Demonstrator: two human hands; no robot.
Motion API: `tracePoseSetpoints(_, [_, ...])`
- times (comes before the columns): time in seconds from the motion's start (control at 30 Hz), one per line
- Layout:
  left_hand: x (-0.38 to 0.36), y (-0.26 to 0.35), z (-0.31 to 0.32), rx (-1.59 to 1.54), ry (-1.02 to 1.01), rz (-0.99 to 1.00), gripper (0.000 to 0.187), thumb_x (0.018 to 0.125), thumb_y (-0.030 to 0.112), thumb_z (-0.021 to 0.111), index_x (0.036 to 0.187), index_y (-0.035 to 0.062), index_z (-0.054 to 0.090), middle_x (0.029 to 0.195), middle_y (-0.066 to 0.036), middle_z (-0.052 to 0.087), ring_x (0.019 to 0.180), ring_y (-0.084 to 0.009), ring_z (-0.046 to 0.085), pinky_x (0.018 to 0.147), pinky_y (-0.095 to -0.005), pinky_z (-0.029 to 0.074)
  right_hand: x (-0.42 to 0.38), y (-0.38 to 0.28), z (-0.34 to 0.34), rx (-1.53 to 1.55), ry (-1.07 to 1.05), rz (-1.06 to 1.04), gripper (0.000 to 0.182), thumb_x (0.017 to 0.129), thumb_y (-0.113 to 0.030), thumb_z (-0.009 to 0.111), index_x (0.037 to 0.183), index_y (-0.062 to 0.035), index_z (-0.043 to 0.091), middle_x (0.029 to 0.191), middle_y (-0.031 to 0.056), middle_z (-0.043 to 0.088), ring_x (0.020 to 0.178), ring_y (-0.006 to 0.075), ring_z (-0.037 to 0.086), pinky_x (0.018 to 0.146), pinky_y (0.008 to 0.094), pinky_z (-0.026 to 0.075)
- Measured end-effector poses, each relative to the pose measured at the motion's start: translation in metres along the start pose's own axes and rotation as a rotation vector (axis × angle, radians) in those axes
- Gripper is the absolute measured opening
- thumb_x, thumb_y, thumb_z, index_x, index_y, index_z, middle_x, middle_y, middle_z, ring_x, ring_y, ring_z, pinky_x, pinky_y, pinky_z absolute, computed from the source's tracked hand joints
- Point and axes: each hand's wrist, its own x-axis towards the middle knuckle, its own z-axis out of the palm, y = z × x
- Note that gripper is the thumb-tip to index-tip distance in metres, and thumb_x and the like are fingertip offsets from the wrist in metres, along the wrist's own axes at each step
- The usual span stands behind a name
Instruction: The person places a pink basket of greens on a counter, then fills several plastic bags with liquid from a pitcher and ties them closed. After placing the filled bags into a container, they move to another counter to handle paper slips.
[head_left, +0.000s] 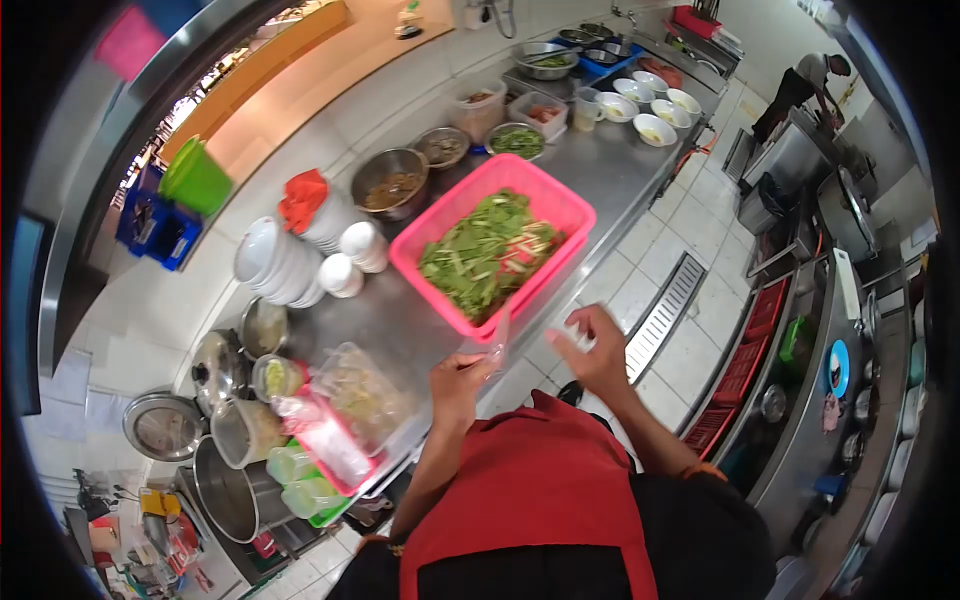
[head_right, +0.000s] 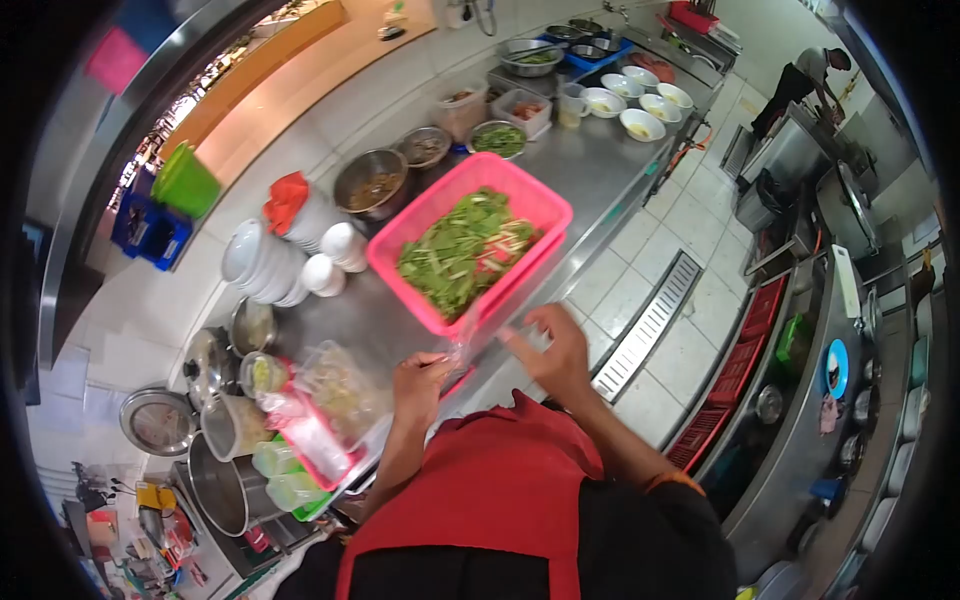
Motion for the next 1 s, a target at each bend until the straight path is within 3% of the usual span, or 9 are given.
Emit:
tracePoseSetpoints(0.1, [0.027, -0.047, 0.086, 0.182, -0.135, 0.075, 0.016, 0.080, -0.003, 0.071, 0.095, -0.0061, 0.065, 0.090, -0.013, 0.070, 0.083, -0.0171, 0.068, 0.075, -0.0248, 0.054, -0.003, 0.042, -0.028, 0.027, -0.110, -0.030, 0.029, 0.078, -0.021, 0.080, 0.096, -0.0023, 0.067, 0.077, 0.0080, 0.063, 0.066, 0.0139, 0.058, 0.059, 0.0287, 0.046])
tracePoseSetpoints(0.3, [0.056, -0.084, 0.184, -0.347, -0.333, -0.514, 0.017, 0.088, 0.008, 0.067, 0.103, 0.0093, 0.062, 0.092, -0.003, 0.068, 0.082, -0.0111, 0.062, 0.073, -0.0275, 0.049, 0.025, 0.119, -0.102, 0.294, -0.154, 0.216, 0.013, 0.086, -0.011, 0.072, 0.092, 0.0006, 0.071, 0.081, 0.0056, 0.065, 0.072, 0.0128, 0.060, 0.061, 0.0249, 0.047])
tracePoseSetpoints(0.43, [0.088, -0.102, 0.204, -0.600, -0.382, -0.614, 0.018, 0.093, 0.015, 0.063, 0.110, 0.0164, 0.057, 0.101, -0.001, 0.067, 0.079, -0.0111, 0.059, 0.073, -0.0271, 0.045, 0.049, 0.169, -0.117, 0.422, -0.184, 0.468, 0.006, 0.090, -0.005, 0.062, 0.093, -0.0002, 0.066, 0.079, 0.0024, 0.061, 0.067, 0.0098, 0.055, 0.056, 0.0223, 0.042])
tracePoseSetpoints(0.53, [0.109, -0.086, 0.226, -0.553, -0.584, -0.591, 0.024, 0.095, 0.015, 0.061, 0.115, 0.0114, 0.050, 0.095, -0.002, 0.065, 0.076, -0.0103, 0.056, 0.074, -0.0259, 0.043, 0.080, 0.183, -0.131, 1.308, -0.308, 0.961, 0.010, 0.091, 0.003, 0.050, 0.093, -0.0052, 0.056, 0.075, -0.0018, 0.052, 0.056, 0.0047, 0.036, 0.049, 0.0194, 0.028])
tracePoseSetpoints(0.7, [0.166, -0.049, 0.261, 0.071, -0.397, -0.208, 0.028, 0.076, 0.001, 0.072, 0.097, 0.0057, 0.056, 0.069, 0.003, 0.055, 0.064, -0.0055, 0.052, 0.060, -0.0229, 0.042, 0.153, 0.194, -0.142, 1.240, -0.608, 1.197, 0.015, 0.092, 0.000, 0.051, 0.102, -0.0110, 0.054, 0.076, -0.0024, 0.048, 0.057, 0.0047, 0.035, 0.049, 0.0196, 0.025])
tracePoseSetpoints(0.77, [0.195, -0.038, 0.269, 0.211, -0.297, -0.072, 0.023, 0.071, 0.000, 0.076, 0.084, 0.0058, 0.057, 0.066, 0.003, 0.054, 0.058, -0.0043, 0.049, 0.053, -0.0222, 0.038, 0.186, 0.172, -0.139, 1.141, -0.350, 1.054, 0.016, 0.092, -0.004, 0.053, 0.106, -0.0117, 0.053, 0.075, -0.0031, 0.047, 0.059, 0.0048, 0.034, 0.051, 0.0199, 0.024])
tracePoseSetpoints(0.9, [0.250, -0.010, 0.278, 0.026, -0.202, -0.040, 0.022, 0.069, 0.003, 0.077, 0.074, 0.0088, 0.057, 0.062, 0.003, 0.055, 0.057, -0.0071, 0.051, 0.052, -0.0221, 0.037, 0.241, 0.171, -0.137, 0.475, -0.669, 0.394, 0.011, 0.086, -0.002, 0.062, 0.094, -0.0052, 0.067, 0.076, 0.0003, 0.058, 0.068, 0.0098, 0.051, 0.060, 0.0231, 0.041])
tracePoseSetpoints(0.97, [0.261, -0.010, 0.291, 0.779, 0.132, 0.657, 0.020, 0.065, 0.000, 0.074, 0.070, 0.0087, 0.057, 0.059, -0.002, 0.054, 0.053, -0.0149, 0.051, 0.052, -0.0259, 0.038, 0.264, 0.160, -0.129, 0.313, -0.692, 0.280, 0.008, 0.079, 0.003, 0.066, 0.080, -0.0033, 0.072, 0.075, 0.0048, 0.062, 0.072, 0.0146, 0.060, 0.066, 0.0244, 0.046])
tracePoseSetpoints(1.0, [0.264, -0.013, 0.294, 0.853, 0.166, 0.701, 0.019, 0.061, 0.000, 0.074, 0.069, 0.0087, 0.058, 0.057, -0.006, 0.053, 0.055, -0.0215, 0.054, 0.050, -0.0300, 0.041, 0.275, 0.161, -0.124, 0.130, -0.538, 0.127, 0.010, 0.077, 0.003, 0.067, 0.081, -0.0041, 0.072, 0.075, 0.0070, 0.062, 0.072, 0.0170, 0.061, 0.066, 0.0266, 0.047])
